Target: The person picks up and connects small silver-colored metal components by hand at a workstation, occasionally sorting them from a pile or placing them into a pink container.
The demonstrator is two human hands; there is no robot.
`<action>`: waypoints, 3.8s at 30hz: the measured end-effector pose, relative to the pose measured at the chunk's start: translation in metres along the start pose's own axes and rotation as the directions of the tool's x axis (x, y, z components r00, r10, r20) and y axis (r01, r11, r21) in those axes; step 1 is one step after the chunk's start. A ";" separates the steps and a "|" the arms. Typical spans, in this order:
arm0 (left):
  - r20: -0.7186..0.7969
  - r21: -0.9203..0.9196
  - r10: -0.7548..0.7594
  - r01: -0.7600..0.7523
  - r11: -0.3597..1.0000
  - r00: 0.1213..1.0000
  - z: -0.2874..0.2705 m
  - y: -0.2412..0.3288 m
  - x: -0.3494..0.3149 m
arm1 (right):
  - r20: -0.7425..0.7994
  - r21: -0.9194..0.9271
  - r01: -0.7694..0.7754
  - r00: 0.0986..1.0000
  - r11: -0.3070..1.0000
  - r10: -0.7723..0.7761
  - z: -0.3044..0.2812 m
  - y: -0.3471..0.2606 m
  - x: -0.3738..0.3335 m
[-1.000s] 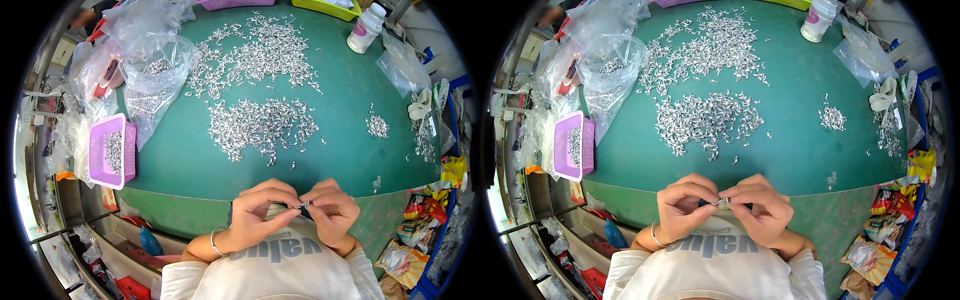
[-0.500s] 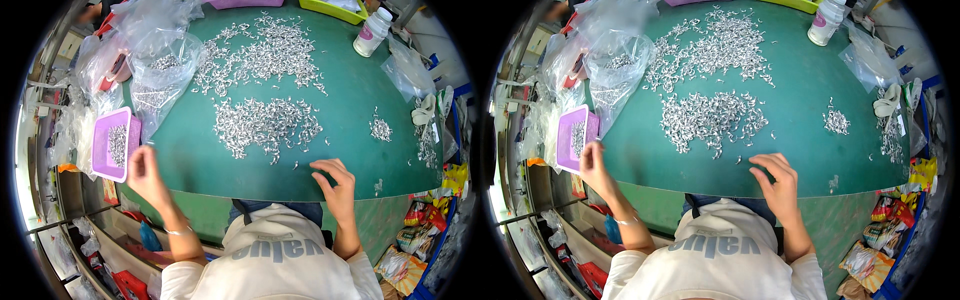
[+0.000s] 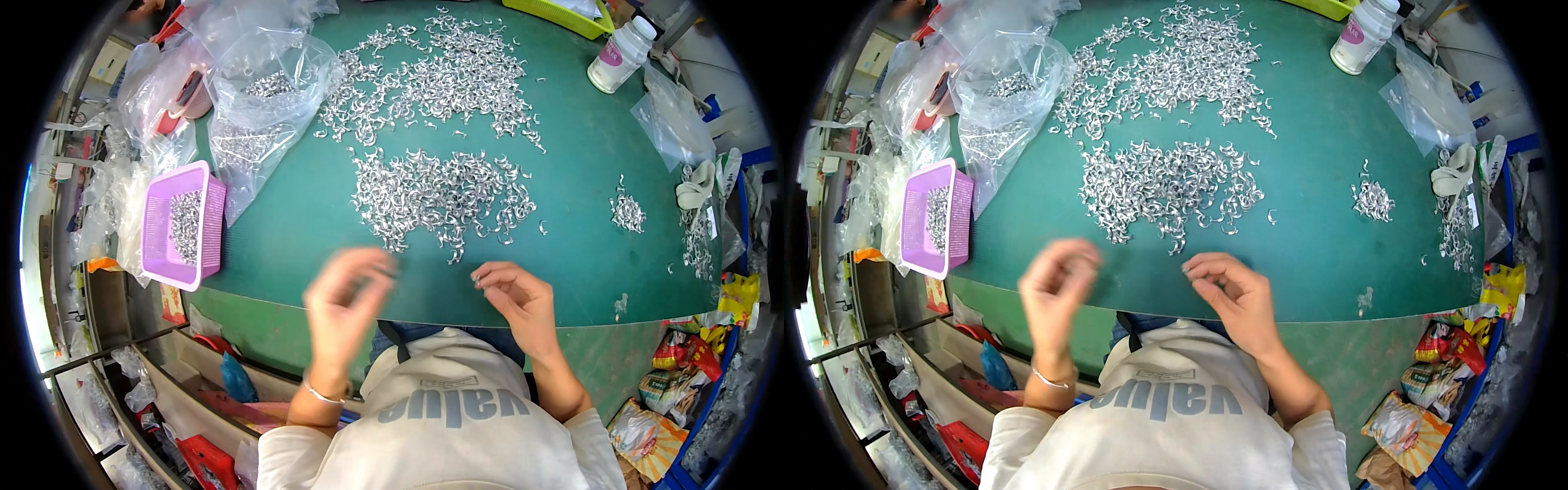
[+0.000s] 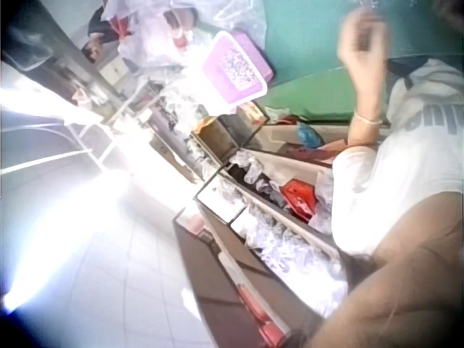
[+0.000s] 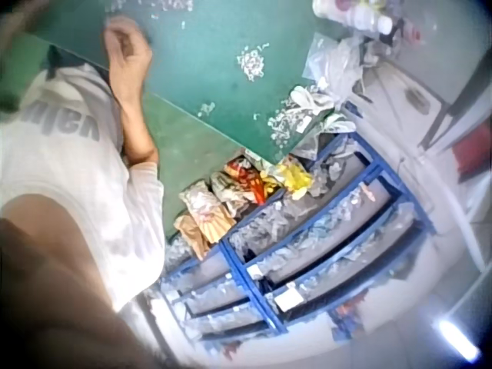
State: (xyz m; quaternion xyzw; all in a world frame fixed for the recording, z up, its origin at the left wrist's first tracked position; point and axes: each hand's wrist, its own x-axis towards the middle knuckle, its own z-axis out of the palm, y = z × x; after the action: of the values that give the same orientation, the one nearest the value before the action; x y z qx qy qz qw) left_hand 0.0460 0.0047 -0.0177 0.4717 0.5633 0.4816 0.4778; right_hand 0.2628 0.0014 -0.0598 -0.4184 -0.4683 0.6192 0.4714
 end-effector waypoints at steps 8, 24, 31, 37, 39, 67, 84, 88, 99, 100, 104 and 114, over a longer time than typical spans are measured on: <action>0.101 -0.087 0.210 -0.202 0.976 0.972 0.059 -0.026 -0.016 | 0.032 0.284 -0.104 0.995 0.953 0.099 0.013 -0.004 -0.013; 0.248 -0.228 0.197 -0.140 0.964 0.949 0.053 -0.027 -0.012 | -0.004 -0.490 0.391 0.893 0.779 -0.451 0.020 -0.016 -0.009; 0.348 -0.452 0.029 0.140 0.881 0.937 0.050 -0.031 -0.011 | -0.006 -0.521 0.392 0.886 0.758 -0.463 0.024 -0.017 -0.008; 0.506 -0.590 -0.156 0.472 0.656 0.849 0.030 -0.047 -0.006 | -0.119 -0.440 0.263 0.931 0.859 -0.346 0.019 -0.002 0.002; 0.429 -0.636 -0.220 0.466 0.615 0.876 0.023 -0.056 -0.008 | -0.160 -0.502 0.191 0.938 0.843 -0.308 0.015 0.013 0.011; 0.256 -0.444 -0.090 0.199 0.874 0.963 0.004 -0.072 -0.015 | 0.056 0.228 -0.110 0.993 0.968 0.099 0.054 0.044 0.000; 0.170 -0.614 -0.395 0.411 0.674 0.903 -0.028 -0.097 -0.018 | -0.019 -0.726 0.275 0.908 0.631 -0.418 0.077 0.088 0.041; 0.223 -0.550 -0.246 0.330 0.767 0.943 -0.023 -0.097 -0.015 | -0.131 0.139 -0.192 0.969 0.971 0.211 0.080 0.078 0.023; 0.246 -0.518 -0.094 0.213 0.828 0.965 -0.021 -0.072 -0.021 | -0.062 0.078 0.043 0.997 0.996 -0.038 0.085 0.047 0.008; 0.242 -0.528 -0.082 0.202 0.825 0.967 -0.020 -0.072 -0.022 | -0.061 0.015 0.081 0.995 0.997 -0.080 0.085 0.045 0.008; 0.188 -0.425 -0.108 0.180 0.887 0.976 -0.027 -0.076 -0.021 | -0.042 -0.206 0.212 0.973 0.955 -0.225 0.087 0.041 0.013; -0.671 0.686 0.547 0.141 0.714 0.500 -0.285 -0.064 0.056 | 0.146 -0.846 0.316 0.912 0.430 -0.383 0.070 0.059 0.050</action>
State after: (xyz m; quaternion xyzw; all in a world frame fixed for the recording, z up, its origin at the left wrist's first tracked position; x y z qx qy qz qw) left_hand -0.2471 0.0285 -0.0638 0.3822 0.7863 0.4691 -0.1247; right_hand 0.1739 0.0305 -0.1064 -0.5098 -0.7709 0.1807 0.3365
